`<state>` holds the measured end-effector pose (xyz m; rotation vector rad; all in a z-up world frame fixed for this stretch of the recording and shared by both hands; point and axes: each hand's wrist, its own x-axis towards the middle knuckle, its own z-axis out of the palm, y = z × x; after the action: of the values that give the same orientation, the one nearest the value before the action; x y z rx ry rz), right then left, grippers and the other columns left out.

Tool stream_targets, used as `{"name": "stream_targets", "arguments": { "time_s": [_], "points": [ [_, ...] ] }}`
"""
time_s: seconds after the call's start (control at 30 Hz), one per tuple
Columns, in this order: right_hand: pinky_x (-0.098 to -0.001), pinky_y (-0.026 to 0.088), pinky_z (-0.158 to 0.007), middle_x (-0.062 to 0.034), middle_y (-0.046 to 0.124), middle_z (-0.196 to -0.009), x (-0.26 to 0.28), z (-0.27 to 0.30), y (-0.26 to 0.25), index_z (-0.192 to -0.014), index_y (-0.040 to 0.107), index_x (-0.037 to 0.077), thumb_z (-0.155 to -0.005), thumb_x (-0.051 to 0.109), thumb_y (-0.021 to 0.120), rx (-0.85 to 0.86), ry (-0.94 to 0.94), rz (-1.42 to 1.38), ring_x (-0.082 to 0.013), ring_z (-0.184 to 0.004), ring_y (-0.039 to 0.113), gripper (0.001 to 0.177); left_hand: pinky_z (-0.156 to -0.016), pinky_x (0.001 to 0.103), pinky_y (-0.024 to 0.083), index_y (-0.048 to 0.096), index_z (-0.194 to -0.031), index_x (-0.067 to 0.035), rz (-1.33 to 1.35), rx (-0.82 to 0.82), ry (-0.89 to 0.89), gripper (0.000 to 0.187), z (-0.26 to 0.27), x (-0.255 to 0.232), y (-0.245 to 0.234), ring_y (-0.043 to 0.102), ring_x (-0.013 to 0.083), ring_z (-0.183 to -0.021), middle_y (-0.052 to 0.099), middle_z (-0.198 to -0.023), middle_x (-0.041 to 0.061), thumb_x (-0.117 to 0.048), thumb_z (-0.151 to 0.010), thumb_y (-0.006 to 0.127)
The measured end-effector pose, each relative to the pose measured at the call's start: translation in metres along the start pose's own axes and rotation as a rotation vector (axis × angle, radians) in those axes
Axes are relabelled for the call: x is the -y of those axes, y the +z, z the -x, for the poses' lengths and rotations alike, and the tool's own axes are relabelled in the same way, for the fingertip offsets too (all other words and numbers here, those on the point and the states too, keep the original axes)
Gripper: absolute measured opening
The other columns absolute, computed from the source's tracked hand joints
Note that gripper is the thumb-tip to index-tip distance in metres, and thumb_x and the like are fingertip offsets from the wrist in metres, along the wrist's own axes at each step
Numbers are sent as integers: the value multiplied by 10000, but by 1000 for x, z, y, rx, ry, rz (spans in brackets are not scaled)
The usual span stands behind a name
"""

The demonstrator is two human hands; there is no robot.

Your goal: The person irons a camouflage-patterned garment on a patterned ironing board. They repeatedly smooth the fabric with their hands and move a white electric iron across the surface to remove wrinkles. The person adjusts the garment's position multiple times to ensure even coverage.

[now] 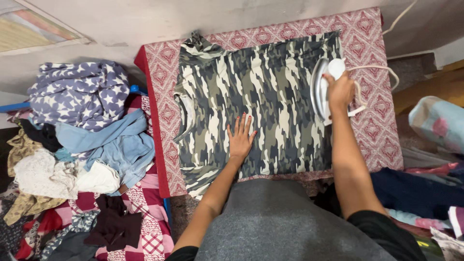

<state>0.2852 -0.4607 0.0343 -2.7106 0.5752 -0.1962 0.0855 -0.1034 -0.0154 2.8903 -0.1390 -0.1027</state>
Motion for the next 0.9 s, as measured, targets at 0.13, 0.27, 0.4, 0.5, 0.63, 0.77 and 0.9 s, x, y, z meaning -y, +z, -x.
{"name": "stream_targets", "arguments": {
  "time_s": [0.13,0.27,0.4,0.5,0.63,0.77,0.9],
  "points": [
    [-434,541,-548,-291,702,-807,1,-22,7,-1069,656,-127,-874,476,883,-107,-85,61,-351,-671,686,673,-1227,617,135,206,-1631,-271,-15,8,4,674,0,1,3,184,223,-1559,150,-1712,-21,-568,-1048,366],
    [-458,552,-524,-301,704,-852,-10,4,-6,-1107,623,-160,-907,427,855,29,-44,-21,-378,-676,715,662,-1237,607,134,200,-1640,-272,-1,-18,8,668,3,3,6,187,214,-1561,154,-1714,-27,-550,-1057,369],
    [-526,551,-652,-331,697,-872,-40,72,-31,-1046,652,-131,-933,486,857,-46,-123,7,-469,-773,710,660,-1238,610,128,199,-1641,-274,7,-27,6,667,1,4,11,183,216,-1565,158,-1716,-25,-541,-1055,373],
    [-571,532,-682,-367,679,-856,-60,126,-54,-1093,667,-114,-923,541,841,-45,-70,51,-532,-805,681,699,-1235,636,104,184,-1652,-222,57,-32,52,689,1,2,12,144,239,-1587,134,-1733,17,-536,-1062,349],
    [-587,529,-693,-367,684,-872,-72,180,-81,-1084,677,-87,-886,555,822,-3,98,73,-542,-812,681,687,-1209,675,50,174,-1643,-225,84,347,388,715,17,-37,8,71,217,-1600,86,-1731,11,-558,-1040,364],
    [-583,531,-718,-376,673,-835,-73,181,-84,-1104,662,-94,-898,561,830,11,132,107,-549,-815,677,708,-1237,614,104,249,-1597,-220,88,466,945,722,44,-107,37,127,196,-1565,126,-1696,3,-601,-998,384],
    [-571,538,-717,-357,682,-848,-68,146,-69,-1129,640,-112,-907,525,852,-53,64,52,-534,-807,686,707,-1135,474,393,442,-1571,-208,-41,127,1198,574,61,-130,88,392,209,-1444,351,-1620,0,-420,-1039,475]
  ]
}}
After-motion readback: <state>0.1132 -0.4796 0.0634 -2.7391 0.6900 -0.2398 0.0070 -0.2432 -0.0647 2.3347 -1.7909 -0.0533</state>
